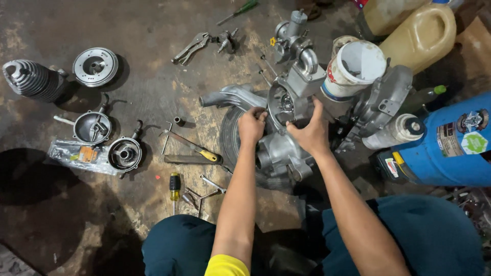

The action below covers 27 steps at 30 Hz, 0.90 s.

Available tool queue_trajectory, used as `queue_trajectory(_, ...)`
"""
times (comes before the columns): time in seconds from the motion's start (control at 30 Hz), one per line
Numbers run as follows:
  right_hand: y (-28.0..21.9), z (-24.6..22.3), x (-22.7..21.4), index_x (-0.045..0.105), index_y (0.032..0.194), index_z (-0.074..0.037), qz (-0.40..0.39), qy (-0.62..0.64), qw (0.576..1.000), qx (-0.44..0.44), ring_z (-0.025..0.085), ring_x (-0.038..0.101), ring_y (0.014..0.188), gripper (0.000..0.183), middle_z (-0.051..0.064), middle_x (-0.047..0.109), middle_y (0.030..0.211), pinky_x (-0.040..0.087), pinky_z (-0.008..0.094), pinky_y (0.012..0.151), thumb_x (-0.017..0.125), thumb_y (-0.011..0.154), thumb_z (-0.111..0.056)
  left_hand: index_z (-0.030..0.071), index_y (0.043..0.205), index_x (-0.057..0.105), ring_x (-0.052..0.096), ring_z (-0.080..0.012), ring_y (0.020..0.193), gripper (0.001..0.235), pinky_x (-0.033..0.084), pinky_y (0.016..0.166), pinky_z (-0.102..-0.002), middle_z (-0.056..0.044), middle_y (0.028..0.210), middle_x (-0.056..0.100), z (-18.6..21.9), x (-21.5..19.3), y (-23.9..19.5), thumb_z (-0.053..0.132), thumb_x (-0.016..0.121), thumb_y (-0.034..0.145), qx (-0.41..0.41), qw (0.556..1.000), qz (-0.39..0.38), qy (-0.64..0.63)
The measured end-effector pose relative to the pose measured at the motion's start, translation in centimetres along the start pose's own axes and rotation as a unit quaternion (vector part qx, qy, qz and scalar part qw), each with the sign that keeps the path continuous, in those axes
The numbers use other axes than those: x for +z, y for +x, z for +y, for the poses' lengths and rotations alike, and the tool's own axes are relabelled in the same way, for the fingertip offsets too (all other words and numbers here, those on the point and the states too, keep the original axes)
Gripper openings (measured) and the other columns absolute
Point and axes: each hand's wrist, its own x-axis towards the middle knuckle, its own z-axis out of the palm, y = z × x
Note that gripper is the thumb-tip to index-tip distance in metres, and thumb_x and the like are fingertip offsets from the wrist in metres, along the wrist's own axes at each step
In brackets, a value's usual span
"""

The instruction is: The person assembles a motorcycle engine, attaching a cylinder head to the engine block and then installing a circular metal cover. They use their hands to align the parts and insert bolts to secure them.

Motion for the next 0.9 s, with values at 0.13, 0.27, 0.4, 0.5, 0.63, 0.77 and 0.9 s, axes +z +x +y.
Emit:
queue_trajectory(0.13,0.1,0.9,0.4,0.042,0.146,-0.015,0.025,0.007,0.999,-0.042,0.047,0.064,0.117,0.093,0.028,0.067,0.123,0.051,0.057,0.099,0.087,0.066,-0.031,0.024,0.105,0.079,0.075,-0.0305,0.093,0.02,0.056,0.086,-0.043,-0.003,0.089,0.079,-0.5,0.3,0.5,0.035,0.073,0.09,0.014,0.999,0.013,0.034)
queue_trajectory(0.27,-0.1,0.6,0.4,0.045,0.144,-0.013,0.039,0.012,0.997,-0.071,0.047,0.066,0.112,0.092,0.027,0.07,0.118,0.052,0.056,0.096,0.087,0.063,-0.027,0.018,0.097,0.08,0.075,-0.0349,0.087,0.023,0.057,0.082,-0.046,-0.007,0.083,0.078,-1.0,0.7,0.9,0.036,0.067,0.092,0.048,0.997,0.022,0.057)
queue_trajectory(0.4,-0.2,0.6,0.9,0.046,0.141,-0.009,0.058,0.015,0.994,-0.09,0.048,0.067,0.108,0.09,0.028,0.071,0.111,0.054,0.058,0.094,0.088,0.062,-0.023,0.016,0.098,0.079,0.074,-0.0371,0.089,0.02,0.057,0.082,-0.047,-0.01,0.084,0.077,-1.7,1.3,1.3,0.031,0.07,0.089,0.071,0.996,0.032,0.033)
queue_trajectory(0.5,0.1,1.4,1.3,0.045,0.142,-0.009,0.058,0.017,0.992,-0.109,0.047,0.068,0.106,0.093,0.028,0.071,0.111,0.055,0.057,0.092,0.087,0.061,-0.023,0.016,0.098,0.079,0.073,-0.0383,0.088,0.016,0.057,0.081,-0.048,-0.011,0.085,0.076,-0.7,0.0,0.7,0.025,0.072,0.087,0.096,0.995,0.03,0.026)
queue_trajectory(0.63,0.1,1.3,0.9,0.045,0.143,-0.009,0.047,0.01,0.994,-0.102,0.046,0.069,0.104,0.095,0.025,0.072,0.11,0.056,0.056,0.09,0.086,0.06,-0.024,0.017,0.098,0.078,0.073,-0.037,0.089,0.015,0.056,0.081,-0.048,-0.011,0.084,0.076,-0.9,0.0,0.4,0.024,0.071,0.087,0.092,0.995,0.025,0.025)
queue_trajectory(0.77,-0.2,0.4,0.6,0.045,0.142,-0.006,0.054,0.01,0.991,-0.119,0.048,0.07,0.1,0.091,0.027,0.073,0.107,0.057,0.057,0.084,0.086,0.062,-0.02,0.014,0.097,0.077,0.072,-0.0371,0.093,0.022,0.055,0.086,-0.049,-0.012,0.086,0.076,-1.6,0.4,0.8,0.033,0.069,0.089,0.047,0.999,0.017,0.003)
queue_trajectory(0.9,-0.3,0.9,0.6,0.046,0.14,-0.004,0.06,-0.001,0.989,-0.132,0.05,0.071,0.096,0.09,0.029,0.072,0.102,0.057,0.06,0.08,0.085,0.061,-0.019,0.013,0.093,0.077,0.073,-0.0366,0.092,0.027,0.054,0.088,-0.048,-0.012,0.084,0.077,-1.5,0.6,0.8,0.036,0.064,0.095,0.057,0.998,0.01,0.04)
